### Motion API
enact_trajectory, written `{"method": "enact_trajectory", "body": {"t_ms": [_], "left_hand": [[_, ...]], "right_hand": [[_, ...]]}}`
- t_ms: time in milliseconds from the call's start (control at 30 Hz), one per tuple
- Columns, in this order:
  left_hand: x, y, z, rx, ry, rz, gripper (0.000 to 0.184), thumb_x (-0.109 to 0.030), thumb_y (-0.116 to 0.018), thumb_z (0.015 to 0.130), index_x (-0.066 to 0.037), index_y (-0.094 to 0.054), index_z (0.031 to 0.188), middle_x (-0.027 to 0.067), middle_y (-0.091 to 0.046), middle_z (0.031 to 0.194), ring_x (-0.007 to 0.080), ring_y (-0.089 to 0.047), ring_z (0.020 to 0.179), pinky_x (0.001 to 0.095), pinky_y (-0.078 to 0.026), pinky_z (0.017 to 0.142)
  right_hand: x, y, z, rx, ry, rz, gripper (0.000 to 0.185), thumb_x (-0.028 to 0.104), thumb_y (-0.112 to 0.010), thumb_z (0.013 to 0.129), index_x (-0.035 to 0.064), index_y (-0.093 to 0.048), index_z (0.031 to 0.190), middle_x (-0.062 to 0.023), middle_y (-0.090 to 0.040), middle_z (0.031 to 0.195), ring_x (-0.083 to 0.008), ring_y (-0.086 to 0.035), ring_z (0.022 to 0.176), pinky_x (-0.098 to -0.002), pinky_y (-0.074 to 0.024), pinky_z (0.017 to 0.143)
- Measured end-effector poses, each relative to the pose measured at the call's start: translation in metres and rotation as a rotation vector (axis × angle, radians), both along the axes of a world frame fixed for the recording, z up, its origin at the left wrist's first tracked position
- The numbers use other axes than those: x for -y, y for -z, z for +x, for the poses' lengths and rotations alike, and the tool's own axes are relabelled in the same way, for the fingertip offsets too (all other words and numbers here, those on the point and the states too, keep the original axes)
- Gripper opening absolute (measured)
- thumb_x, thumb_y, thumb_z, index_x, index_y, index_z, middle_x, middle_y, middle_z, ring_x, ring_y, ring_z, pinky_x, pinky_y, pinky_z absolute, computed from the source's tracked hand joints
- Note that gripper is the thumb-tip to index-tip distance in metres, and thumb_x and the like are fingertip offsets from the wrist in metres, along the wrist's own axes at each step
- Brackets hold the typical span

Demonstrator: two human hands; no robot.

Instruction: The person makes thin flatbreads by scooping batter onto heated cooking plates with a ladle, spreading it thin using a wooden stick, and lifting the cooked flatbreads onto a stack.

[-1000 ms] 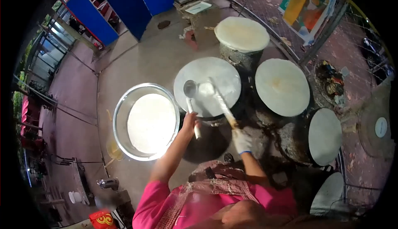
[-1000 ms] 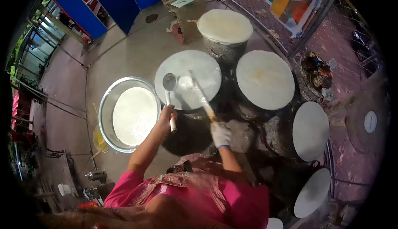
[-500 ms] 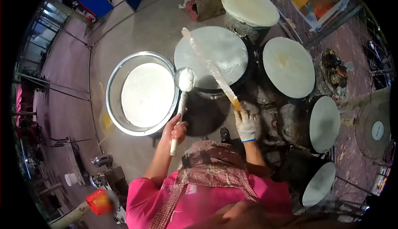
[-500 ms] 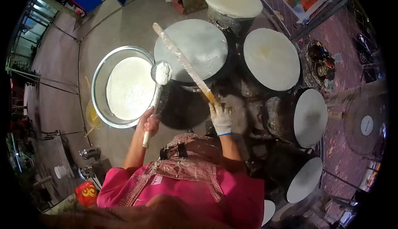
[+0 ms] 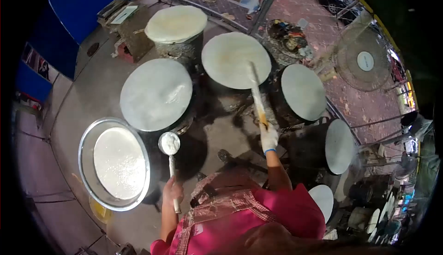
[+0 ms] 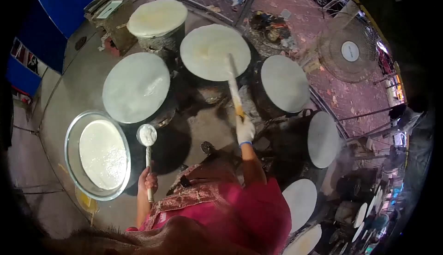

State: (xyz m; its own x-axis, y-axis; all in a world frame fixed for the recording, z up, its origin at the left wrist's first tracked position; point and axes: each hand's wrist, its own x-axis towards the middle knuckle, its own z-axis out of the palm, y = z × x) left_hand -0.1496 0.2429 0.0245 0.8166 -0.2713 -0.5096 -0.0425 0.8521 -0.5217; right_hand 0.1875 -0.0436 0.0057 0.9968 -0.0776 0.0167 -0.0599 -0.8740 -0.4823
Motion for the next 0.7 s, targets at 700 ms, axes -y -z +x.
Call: {"method": "enact_trajectory", "body": {"t_ms": [700], "left_hand": [[0.097,-0.027,0.166,0.100,0.060,-0.065,0.036,-0.039,-0.045,0.088,-0.007,-0.048,0.070,-0.0006,-0.035,0.050,0.0076,-0.032,0.037,0.0215,-0.029,0.032]], "right_hand": [[0.217,-0.020,0.059,-0.032,-0.428,-0.160,0.034,0.032,-0.067,0.071,0.0074,-0.063,0.094,-0.0131,-0.063,0.078,-0.0297,-0.061,0.069,-0.0359,-0.0488,0.060]]}}
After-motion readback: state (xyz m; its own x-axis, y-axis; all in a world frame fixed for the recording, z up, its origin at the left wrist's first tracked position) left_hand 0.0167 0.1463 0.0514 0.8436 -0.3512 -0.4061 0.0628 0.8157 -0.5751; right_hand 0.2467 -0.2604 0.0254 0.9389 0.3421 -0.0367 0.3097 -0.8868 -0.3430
